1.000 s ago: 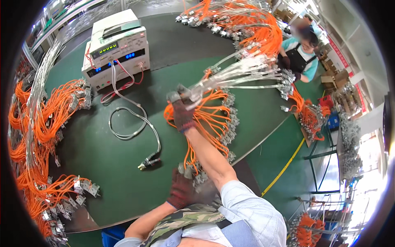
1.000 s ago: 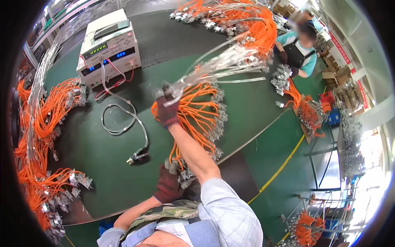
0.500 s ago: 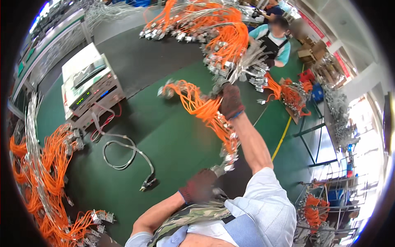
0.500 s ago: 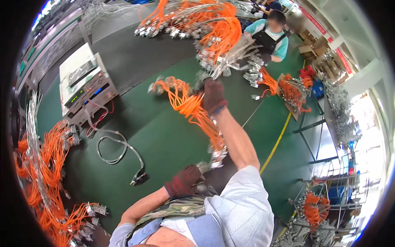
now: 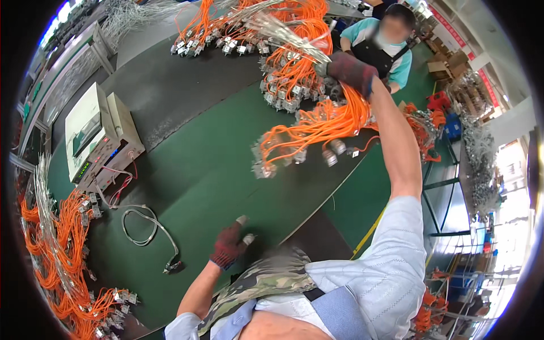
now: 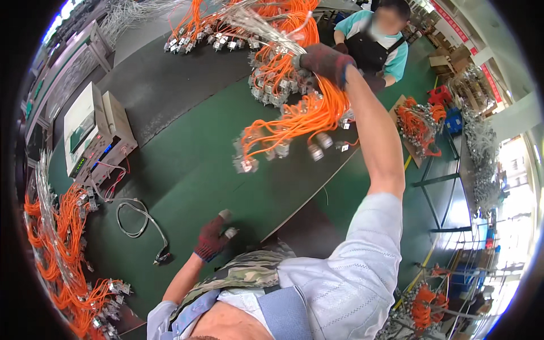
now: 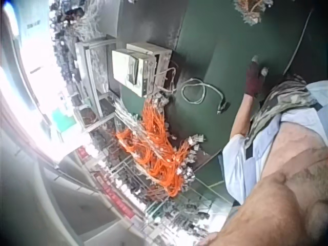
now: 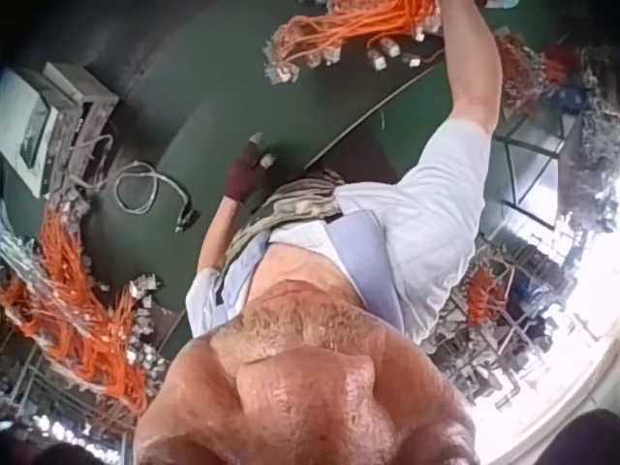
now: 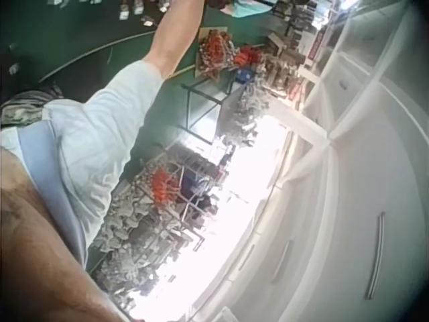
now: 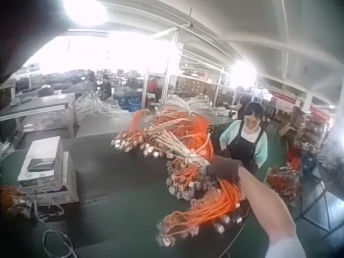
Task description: Manually sorting, bundling, and testing batches of orange electrical wire harness assemblies at a factory workstation.
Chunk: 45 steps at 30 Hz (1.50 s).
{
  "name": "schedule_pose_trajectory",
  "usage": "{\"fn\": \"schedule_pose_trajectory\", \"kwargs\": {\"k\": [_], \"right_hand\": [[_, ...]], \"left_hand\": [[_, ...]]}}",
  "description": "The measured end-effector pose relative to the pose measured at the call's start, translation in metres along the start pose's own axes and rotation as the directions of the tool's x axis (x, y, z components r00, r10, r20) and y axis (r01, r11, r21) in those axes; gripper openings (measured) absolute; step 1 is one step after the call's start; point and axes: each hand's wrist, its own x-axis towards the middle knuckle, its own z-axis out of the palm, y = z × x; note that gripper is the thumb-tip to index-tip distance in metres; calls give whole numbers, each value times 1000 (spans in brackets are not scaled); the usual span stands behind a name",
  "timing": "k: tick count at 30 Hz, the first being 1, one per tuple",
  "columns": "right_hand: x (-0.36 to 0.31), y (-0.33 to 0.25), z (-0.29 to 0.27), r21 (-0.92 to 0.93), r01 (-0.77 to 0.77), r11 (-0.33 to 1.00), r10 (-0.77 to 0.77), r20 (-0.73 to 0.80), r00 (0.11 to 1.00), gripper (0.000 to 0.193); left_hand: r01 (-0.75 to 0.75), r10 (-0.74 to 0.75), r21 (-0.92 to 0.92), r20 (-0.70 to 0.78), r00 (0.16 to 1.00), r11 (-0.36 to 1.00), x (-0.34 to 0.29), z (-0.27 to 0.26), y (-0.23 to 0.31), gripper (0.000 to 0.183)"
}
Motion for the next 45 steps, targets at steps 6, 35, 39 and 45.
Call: {"fn": "schedule_pose_trajectory", "kwargs": {"k": [6, 35, 39, 45], "right_hand": [[159, 45, 29, -527, -184, 830, 70, -229, 971, 39], [154, -148, 245, 153, 416, 897, -375, -238, 896, 28], [64, -351, 375, 549, 115, 828, -322, 299, 898, 41], [30, -660, 576, 757, 266, 598, -776, 463, 429, 58]], "left_hand": [[269, -269, -18, -151, 951, 963, -20, 0, 5, 62], [950, 112, -161, -974, -196, 266, -400, -292, -76, 99], [892, -35, -320, -944, -327, 320, -497, -348, -127, 102], [595, -579, -547, -799, -161, 589, -511, -403, -124, 101]]}}
